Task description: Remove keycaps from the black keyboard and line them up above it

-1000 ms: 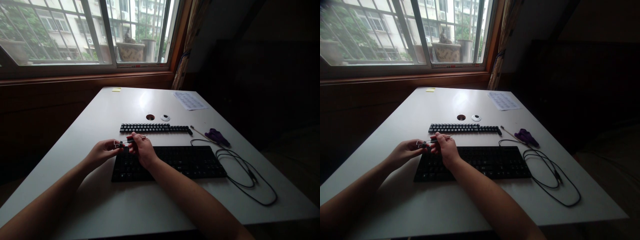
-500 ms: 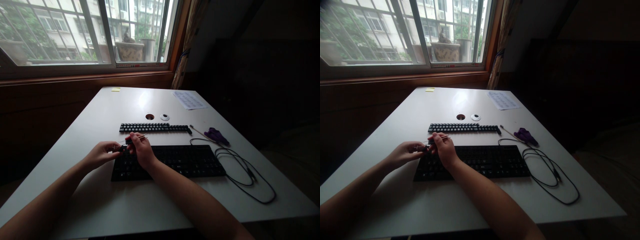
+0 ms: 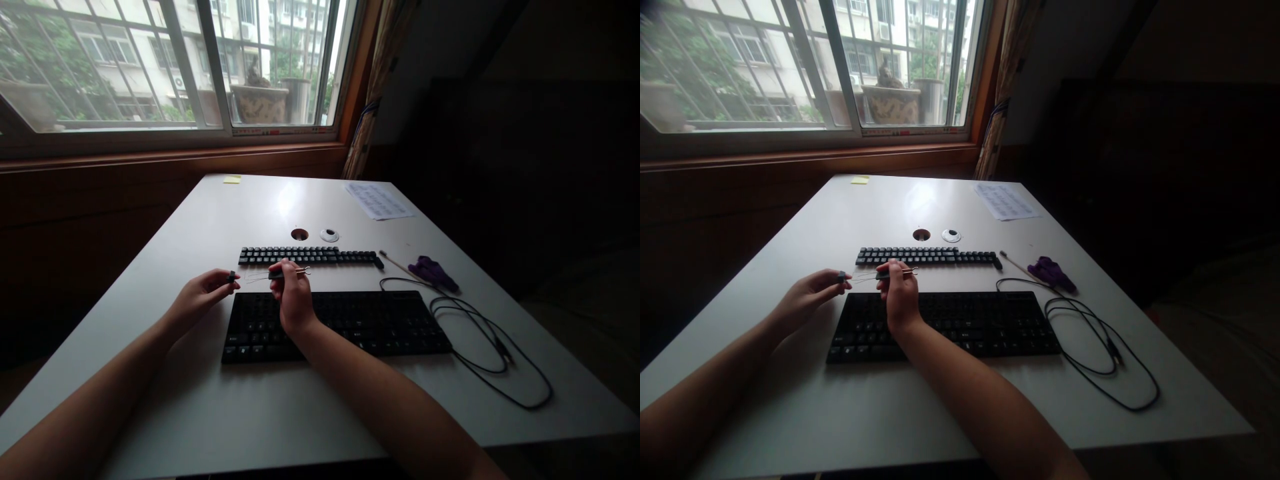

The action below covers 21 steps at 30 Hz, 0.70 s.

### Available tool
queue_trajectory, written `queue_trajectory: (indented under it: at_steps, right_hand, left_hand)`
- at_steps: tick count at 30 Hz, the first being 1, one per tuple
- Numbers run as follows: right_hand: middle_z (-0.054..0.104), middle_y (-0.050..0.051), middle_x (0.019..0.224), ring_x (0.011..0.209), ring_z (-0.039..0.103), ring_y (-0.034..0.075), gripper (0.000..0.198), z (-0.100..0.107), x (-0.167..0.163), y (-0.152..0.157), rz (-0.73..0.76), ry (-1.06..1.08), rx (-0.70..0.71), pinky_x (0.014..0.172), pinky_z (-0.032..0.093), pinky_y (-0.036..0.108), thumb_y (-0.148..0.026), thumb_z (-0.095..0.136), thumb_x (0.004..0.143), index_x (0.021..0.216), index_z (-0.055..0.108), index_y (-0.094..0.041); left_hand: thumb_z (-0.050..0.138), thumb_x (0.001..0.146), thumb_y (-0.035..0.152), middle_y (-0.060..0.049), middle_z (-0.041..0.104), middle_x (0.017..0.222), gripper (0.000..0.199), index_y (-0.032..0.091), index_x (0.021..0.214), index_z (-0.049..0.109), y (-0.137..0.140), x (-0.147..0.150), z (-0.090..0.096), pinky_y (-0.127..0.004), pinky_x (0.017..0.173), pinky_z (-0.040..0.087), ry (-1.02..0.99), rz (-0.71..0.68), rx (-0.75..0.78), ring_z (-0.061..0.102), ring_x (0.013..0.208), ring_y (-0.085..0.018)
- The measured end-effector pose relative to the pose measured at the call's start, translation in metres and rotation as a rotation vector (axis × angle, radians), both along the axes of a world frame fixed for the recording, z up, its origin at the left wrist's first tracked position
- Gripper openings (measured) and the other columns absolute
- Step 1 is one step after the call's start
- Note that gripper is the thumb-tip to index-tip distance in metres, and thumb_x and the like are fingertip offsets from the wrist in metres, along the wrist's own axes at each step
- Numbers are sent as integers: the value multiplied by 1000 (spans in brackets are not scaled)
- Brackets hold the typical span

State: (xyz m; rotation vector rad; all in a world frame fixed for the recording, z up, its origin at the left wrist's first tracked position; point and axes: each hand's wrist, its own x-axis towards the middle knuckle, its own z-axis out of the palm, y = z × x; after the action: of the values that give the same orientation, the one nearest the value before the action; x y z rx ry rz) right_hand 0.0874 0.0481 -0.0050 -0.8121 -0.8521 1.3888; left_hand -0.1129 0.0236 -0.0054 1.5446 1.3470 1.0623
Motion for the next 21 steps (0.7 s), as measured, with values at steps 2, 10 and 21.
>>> queue_trajectory:
  at_steps: [2, 10, 21]
  right_hand:
    - [57, -1, 61, 50, 48, 8, 34, 0, 0, 0, 1, -19, -2, 40, 32, 18, -46, 54, 89, 74, 65, -18]
    - [53, -3, 54, 47, 46, 8, 34, 2, 0, -2, 17, -58, 6, 41, 31, 18, -45, 53, 90, 73, 64, -18]
    - [53, -2, 54, 47, 46, 8, 34, 3, -1, -2, 16, -59, 7, 40, 30, 18, -45, 52, 90, 72, 65, -18]
  left_hand:
    - [69, 84, 41, -9, 72, 99, 33, 17, 106, 64, 2, -3, -1, -35, 85, 51, -18, 9, 5, 65, 91, -22]
    - [70, 85, 38, -10, 72, 99, 30, 19, 102, 55, 4, -5, -3, -38, 85, 51, -122, 30, 6, 69, 90, -22]
    - [67, 82, 52, -6, 62, 101, 36, 23, 101, 72, 12, -15, -10, -31, 69, 51, 401, 47, 205, 60, 79, -18]
